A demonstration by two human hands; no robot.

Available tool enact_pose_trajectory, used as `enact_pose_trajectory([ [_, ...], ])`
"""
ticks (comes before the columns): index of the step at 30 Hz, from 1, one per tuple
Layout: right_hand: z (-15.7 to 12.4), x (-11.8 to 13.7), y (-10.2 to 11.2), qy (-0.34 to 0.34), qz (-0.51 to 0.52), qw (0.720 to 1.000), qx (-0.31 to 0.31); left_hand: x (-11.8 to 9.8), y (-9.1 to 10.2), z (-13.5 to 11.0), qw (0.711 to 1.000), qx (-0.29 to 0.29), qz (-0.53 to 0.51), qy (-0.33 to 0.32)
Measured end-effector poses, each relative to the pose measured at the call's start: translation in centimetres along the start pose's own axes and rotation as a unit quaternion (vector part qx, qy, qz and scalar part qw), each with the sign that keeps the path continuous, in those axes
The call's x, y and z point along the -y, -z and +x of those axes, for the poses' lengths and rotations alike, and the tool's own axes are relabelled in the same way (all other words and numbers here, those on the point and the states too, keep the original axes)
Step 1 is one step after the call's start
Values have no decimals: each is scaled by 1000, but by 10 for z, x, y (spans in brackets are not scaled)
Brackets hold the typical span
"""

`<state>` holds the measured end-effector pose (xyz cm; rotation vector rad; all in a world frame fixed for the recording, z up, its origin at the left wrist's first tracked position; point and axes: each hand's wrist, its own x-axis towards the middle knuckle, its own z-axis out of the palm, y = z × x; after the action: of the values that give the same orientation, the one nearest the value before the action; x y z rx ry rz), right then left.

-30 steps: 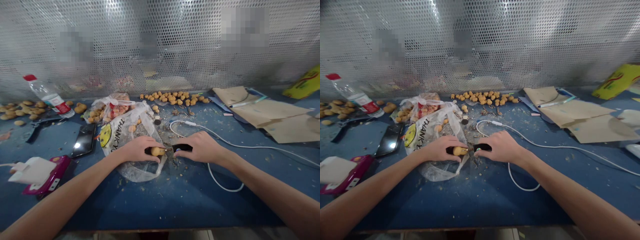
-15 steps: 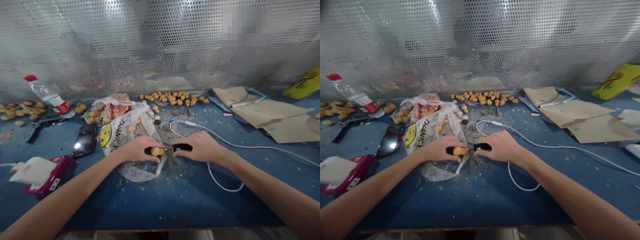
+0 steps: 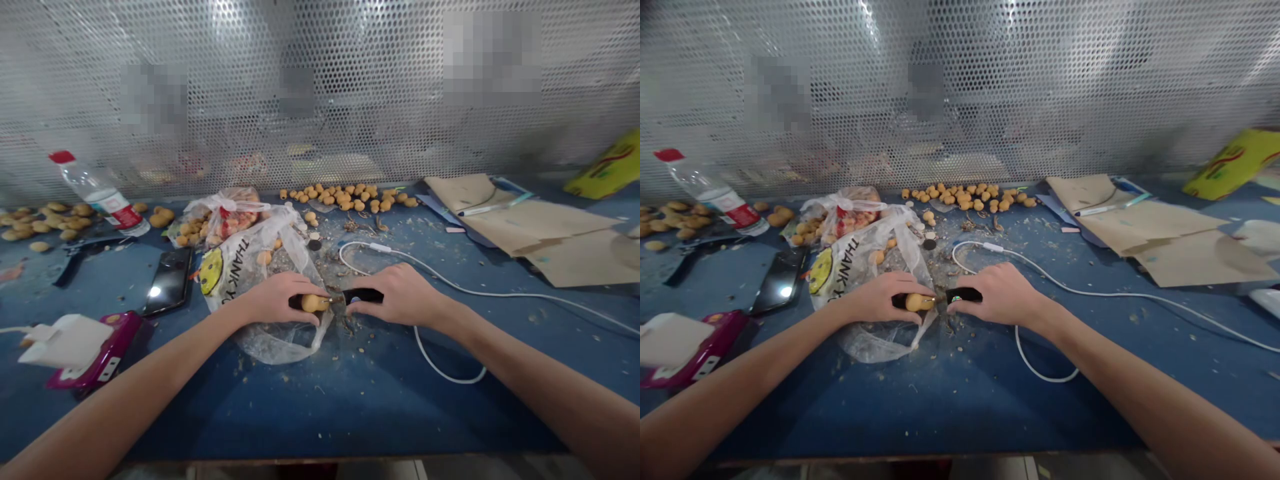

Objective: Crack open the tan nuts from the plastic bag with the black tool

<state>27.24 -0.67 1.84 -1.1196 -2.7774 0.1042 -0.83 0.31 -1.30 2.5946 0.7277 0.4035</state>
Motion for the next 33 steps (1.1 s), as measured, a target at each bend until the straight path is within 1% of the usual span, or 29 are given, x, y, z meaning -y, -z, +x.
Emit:
enact_pose_trajectory([
  [5, 1, -1, -2, -9, -2, 1000, -4, -2, 0, 0, 1000, -11, -7, 0],
  [10, 0, 1, -1, -5, 9, 1000, -18, -4, 2, -4, 996, -63, -53, 28],
  [12, 0, 2, 0, -4, 20, 999, -30, -3, 2, -5, 996, -72, -38, 35],
  [14, -1, 1, 1, -3, 31, 999, -37, -3, 0, -4, 998, -62, 16, 28],
  [16, -1, 1, 1, -4, 38, 998, -40, -4, -1, -4, 996, -38, 74, 15],
  [18, -1, 1, 1, -6, 40, 998, -39, -6, -2, -2, 995, -9, 99, 7],
  [22, 0, 3, -1, 0, 39, 999, -31, -9, 0, -1, 994, 15, 105, 12],
  [33, -2, 7, -1, 12, 36, 999, -34, -10, 0, 0, 994, 26, 110, 12],
])
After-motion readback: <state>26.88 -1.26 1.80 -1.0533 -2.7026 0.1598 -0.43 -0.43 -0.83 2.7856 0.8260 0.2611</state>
